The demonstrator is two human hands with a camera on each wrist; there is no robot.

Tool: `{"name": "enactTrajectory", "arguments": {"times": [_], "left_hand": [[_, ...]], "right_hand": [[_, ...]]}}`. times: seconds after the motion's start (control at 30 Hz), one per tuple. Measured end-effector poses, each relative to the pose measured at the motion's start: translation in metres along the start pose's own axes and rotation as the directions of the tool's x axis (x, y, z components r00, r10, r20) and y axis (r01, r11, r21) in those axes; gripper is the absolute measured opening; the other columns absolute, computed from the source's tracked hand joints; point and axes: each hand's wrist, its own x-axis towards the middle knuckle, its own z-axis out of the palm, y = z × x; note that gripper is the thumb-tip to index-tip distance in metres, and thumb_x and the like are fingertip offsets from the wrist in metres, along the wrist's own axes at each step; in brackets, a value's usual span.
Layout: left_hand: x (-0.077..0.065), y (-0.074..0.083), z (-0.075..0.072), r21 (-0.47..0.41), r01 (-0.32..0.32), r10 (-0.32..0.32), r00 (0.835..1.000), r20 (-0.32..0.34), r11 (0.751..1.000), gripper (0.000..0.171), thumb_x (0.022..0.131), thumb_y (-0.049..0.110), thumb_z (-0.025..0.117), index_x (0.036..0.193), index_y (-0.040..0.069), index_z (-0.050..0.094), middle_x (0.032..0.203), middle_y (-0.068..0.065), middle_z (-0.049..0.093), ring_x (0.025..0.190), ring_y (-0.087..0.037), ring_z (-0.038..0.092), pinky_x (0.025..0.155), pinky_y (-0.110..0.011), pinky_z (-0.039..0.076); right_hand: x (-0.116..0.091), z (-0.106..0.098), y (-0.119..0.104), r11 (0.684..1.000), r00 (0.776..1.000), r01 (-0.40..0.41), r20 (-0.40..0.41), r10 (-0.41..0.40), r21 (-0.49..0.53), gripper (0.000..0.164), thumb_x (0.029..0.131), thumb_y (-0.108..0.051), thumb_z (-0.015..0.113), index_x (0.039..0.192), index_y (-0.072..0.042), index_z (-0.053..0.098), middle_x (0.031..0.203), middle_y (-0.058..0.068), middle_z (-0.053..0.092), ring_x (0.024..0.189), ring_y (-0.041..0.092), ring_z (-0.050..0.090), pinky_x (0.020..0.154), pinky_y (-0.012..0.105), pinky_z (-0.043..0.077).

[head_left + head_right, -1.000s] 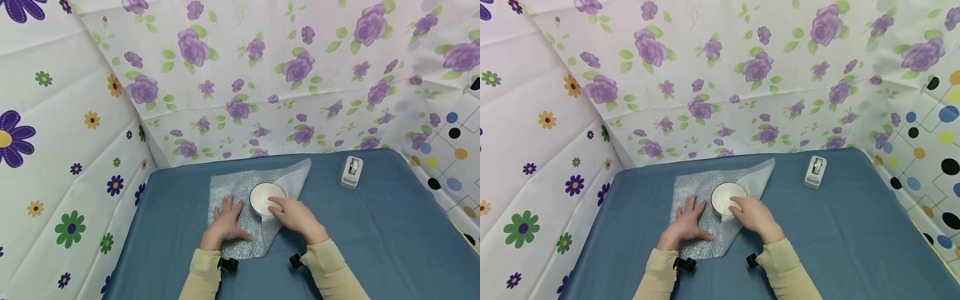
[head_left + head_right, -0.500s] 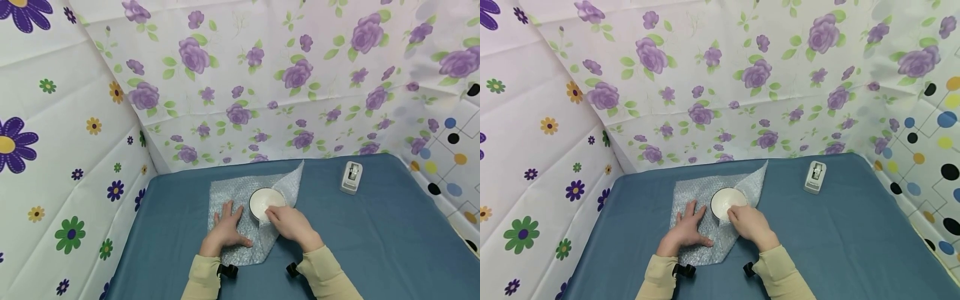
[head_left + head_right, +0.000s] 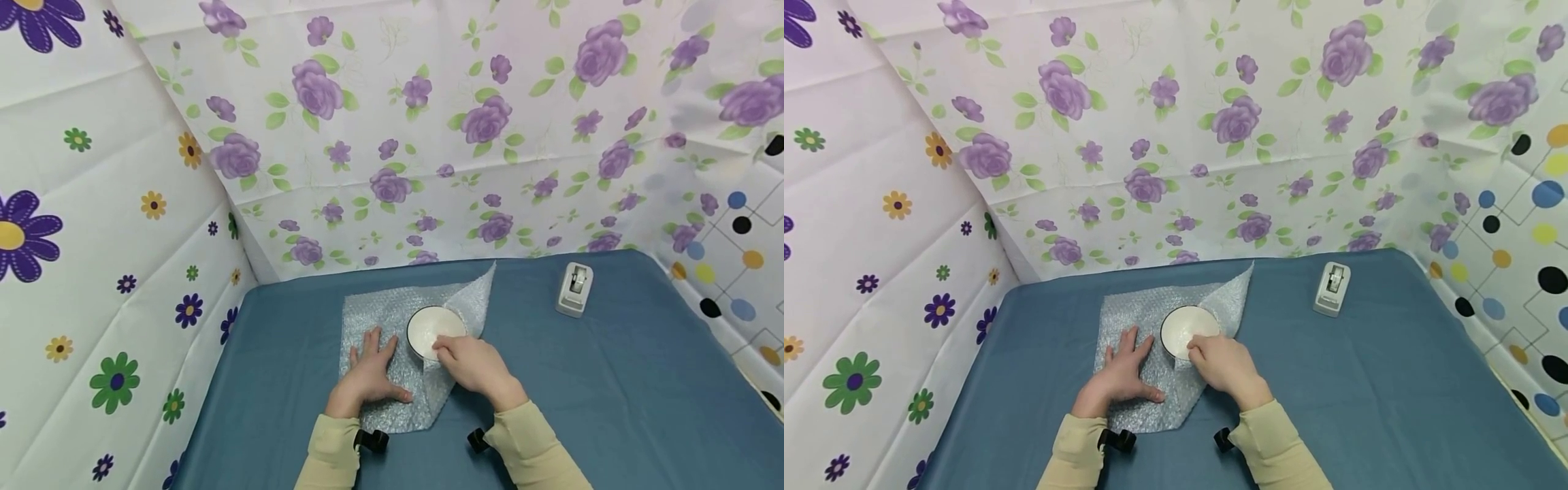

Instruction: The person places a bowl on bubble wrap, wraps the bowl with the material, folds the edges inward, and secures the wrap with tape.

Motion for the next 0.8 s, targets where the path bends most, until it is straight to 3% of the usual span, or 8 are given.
{"name": "enactTrajectory", "arguments": {"times": [0.1,0.27,0.37,0.47,0.57,0.67,0.73,0.8], "left_hand": [[-0.001,0.0,0.0,0.008,-0.002,0.002,1.0,0.011,1.0,0.124,0.069,0.04,0.103,0.166,0.003,0.037,0.176,-0.028,0.003,0.161,-0.051,-0.004,0.123,-0.074,-0.004],[-0.003,0.008,-0.011,0.032,0.011,-0.013,0.998,0.054,0.999,0.12,0.073,0.04,0.101,0.166,0.003,0.036,0.176,-0.029,0.003,0.161,-0.05,-0.003,0.124,-0.073,-0.002],[-0.001,0.008,-0.014,0.051,0.015,-0.018,0.998,0.055,0.999,0.113,0.079,0.042,0.097,0.166,0.003,0.037,0.176,-0.028,0.005,0.162,-0.049,-0.001,0.124,-0.073,0.001],[0.002,0.008,-0.016,0.04,0.027,-0.028,0.999,0.021,0.999,0.089,0.094,0.038,0.084,0.164,0.002,0.042,0.175,-0.028,0.012,0.162,-0.049,0.004,0.123,-0.075,0.005],[0.006,0.01,-0.015,0.048,0.013,-0.009,0.995,-0.095,0.999,0.057,0.109,0.028,0.064,0.157,0.0,0.052,0.171,-0.028,0.027,0.16,-0.049,0.017,0.124,-0.072,0.016],[0.01,0.016,-0.016,0.06,-0.059,0.073,0.963,-0.26,0.996,0.039,0.113,0.016,0.052,0.146,-0.001,0.064,0.161,-0.024,0.047,0.155,-0.045,0.034,0.123,-0.063,0.03],[0.013,0.019,-0.015,0.075,-0.148,0.165,0.919,-0.358,0.986,0.033,0.112,0.01,0.052,0.137,-0.001,0.07,0.151,-0.02,0.06,0.15,-0.043,0.044,0.123,-0.056,0.035],[0.015,0.022,-0.015,0.099,-0.234,0.254,0.876,-0.41,0.967,0.03,0.111,0.006,0.053,0.131,0.001,0.074,0.143,-0.016,0.066,0.147,-0.039,0.05,0.122,-0.053,0.037]], "right_hand": [[-0.001,0.001,0.0,1.0,1.0,-0.001,0.011,0.001,0.001,0.034,0.112,-0.025,0.05,0.133,-0.021,0.077,0.149,0.003,0.065,0.09,0.024,0.072,0.082,0.048,0.057],[0.0,-0.002,0.001,0.998,0.998,-0.041,0.049,0.039,0.039,0.034,0.112,-0.025,0.051,0.136,-0.021,0.076,0.153,0.001,0.062,0.063,0.02,0.056,0.07,0.042,0.051],[0.002,-0.003,0.0,0.998,0.997,-0.055,0.054,0.053,0.033,0.035,0.112,-0.025,0.051,0.136,-0.022,0.076,0.154,-0.001,0.061,0.064,0.018,0.054,0.069,0.041,0.05],[0.004,-0.003,-0.001,0.998,0.997,-0.054,0.054,0.053,0.012,0.035,0.111,-0.025,0.051,0.135,-0.023,0.077,0.154,-0.002,0.061,0.071,0.017,0.059,0.073,0.041,0.051],[0.005,-0.002,-0.002,0.998,0.997,-0.061,0.053,0.06,0.013,0.036,0.111,-0.024,0.05,0.133,-0.022,0.078,0.154,-0.002,0.061,0.062,0.018,0.053,0.067,0.039,0.048],[0.005,0.0,-0.003,0.998,0.997,-0.068,0.047,0.067,0.017,0.036,0.111,-0.023,0.05,0.133,-0.021,0.078,0.152,-0.001,0.062,0.053,0.019,0.044,0.06,0.036,0.043],[0.006,0.001,-0.003,0.998,0.997,-0.068,0.043,0.067,0.016,0.036,0.111,-0.023,0.05,0.133,-0.021,0.078,0.149,0.0,0.065,0.051,0.018,0.043,0.058,0.035,0.041],[0.007,0.0,-0.003,0.998,0.997,-0.062,0.043,0.061,0.021,0.035,0.111,-0.024,0.05,0.134,-0.02,0.078,0.145,0.001,0.068,0.051,0.018,0.044,0.057,0.035,0.041]]}}
